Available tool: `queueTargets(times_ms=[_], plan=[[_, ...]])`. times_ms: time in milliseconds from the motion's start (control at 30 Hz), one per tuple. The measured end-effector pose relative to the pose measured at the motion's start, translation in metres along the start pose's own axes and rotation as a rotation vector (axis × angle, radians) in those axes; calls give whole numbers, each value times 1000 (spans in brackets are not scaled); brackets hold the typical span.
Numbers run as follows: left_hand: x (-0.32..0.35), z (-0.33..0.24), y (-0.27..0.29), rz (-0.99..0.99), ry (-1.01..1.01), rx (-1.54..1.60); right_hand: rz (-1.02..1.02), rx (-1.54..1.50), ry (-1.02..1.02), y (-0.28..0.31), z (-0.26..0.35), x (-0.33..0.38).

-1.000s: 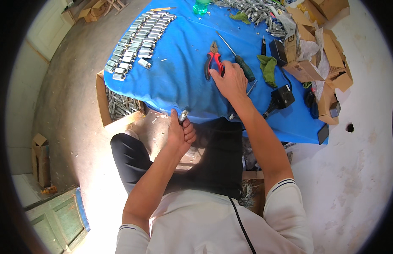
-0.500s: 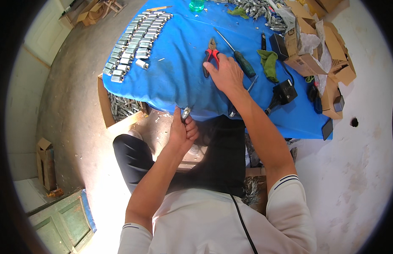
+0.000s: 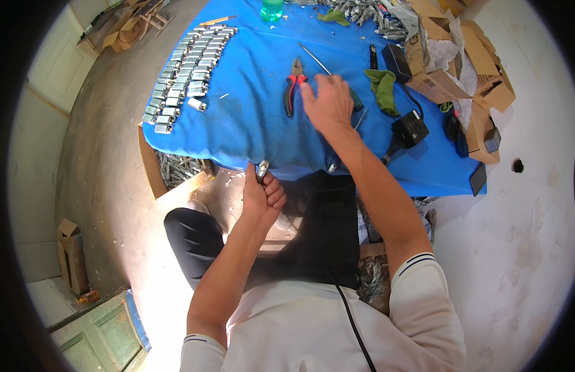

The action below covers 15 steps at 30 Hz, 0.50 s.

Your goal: The person sits on the floor and assembles small metallic cylindrical components using a screwdriver and pliers. They tighten parts with the screwdriver, then use pliers to grip and adjust the assembly, repeating these steps on multiple units arranged on a blue cloth.

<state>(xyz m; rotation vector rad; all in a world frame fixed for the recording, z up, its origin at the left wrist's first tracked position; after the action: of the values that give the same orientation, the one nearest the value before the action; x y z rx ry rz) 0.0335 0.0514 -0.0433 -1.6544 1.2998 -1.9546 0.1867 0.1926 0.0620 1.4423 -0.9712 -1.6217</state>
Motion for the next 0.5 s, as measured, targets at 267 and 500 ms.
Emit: queueTargets(times_ms=[267,500], plan=[[-1,2,0,18,-2,7,189,236,-64,-8,-68,-15],[-2,4,-3,4,-2,-10,154,167,4,-18,-77,-4]])
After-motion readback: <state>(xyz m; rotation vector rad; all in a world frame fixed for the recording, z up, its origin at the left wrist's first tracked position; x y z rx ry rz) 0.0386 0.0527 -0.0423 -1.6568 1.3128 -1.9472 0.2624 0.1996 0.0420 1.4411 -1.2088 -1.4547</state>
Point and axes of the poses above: each hand's wrist, its own x-axis away from the middle knuckle, its own y-axis out of the back of the hand, z = x × y, the point moved 5 cm from there along -x, towards the middle knuckle, and after that the axes turned 15 degrees about x, right-handed, at the moved point
